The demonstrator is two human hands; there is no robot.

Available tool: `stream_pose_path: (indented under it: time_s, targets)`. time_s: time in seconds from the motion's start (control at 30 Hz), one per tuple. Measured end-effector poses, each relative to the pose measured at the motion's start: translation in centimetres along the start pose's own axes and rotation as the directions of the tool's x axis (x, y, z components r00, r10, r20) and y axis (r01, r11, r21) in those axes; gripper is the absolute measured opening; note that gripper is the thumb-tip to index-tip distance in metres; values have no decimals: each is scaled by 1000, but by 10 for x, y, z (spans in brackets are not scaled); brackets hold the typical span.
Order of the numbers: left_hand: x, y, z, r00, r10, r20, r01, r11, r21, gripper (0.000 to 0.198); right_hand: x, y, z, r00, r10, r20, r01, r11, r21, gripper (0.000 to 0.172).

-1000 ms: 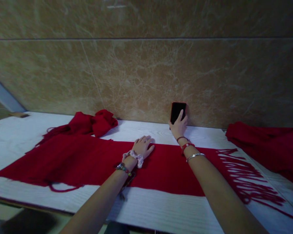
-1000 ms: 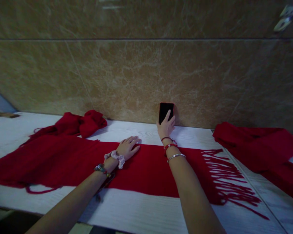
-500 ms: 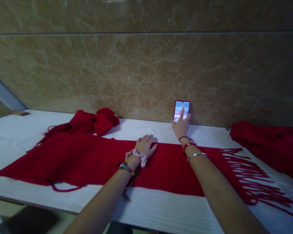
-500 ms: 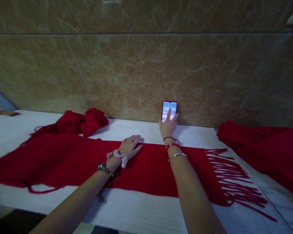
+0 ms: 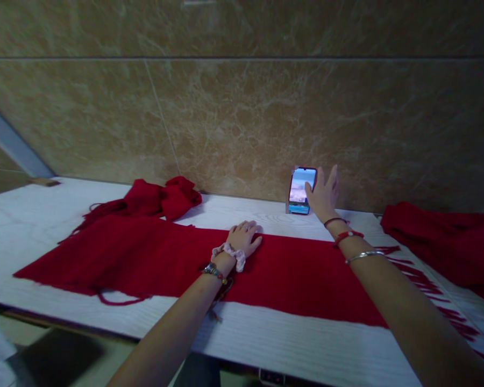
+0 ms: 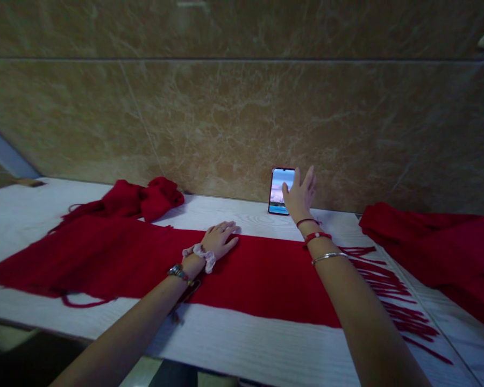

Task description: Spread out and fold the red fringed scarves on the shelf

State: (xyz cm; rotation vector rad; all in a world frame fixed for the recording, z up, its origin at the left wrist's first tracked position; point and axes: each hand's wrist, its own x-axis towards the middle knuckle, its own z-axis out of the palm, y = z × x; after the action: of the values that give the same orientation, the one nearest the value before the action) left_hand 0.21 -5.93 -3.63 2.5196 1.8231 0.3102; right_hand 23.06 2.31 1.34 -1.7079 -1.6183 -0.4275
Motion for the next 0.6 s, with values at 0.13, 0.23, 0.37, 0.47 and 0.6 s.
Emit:
stream_pose_path:
  time_s: [0.13,0.23,0.37,0.47,0.6]
  targets:
    - [1,1,1,999,30,-26,-30,999,13,33,-57,-13,-7,910,-292,294,258,954,149,51]
    - [-2,3,0,997,32,-63,-29,998,47,36,-100,-18,-13,693,-474,544,407,879,247,52]
    - [-19,-13,-7,998,31,53,-36,995,98,45,-109,-16,-19,581,-494,647,458,856,242,50]
    - [-37,-44,-15,982,61,180,-83,990,117,46,-101,-12,-19,577,-501,645,477,848,232,49]
    - [-53,-80,-28,976,-41,214,3,984,177,48,-99,-15,-22,574,-485,659,476,853,213,49]
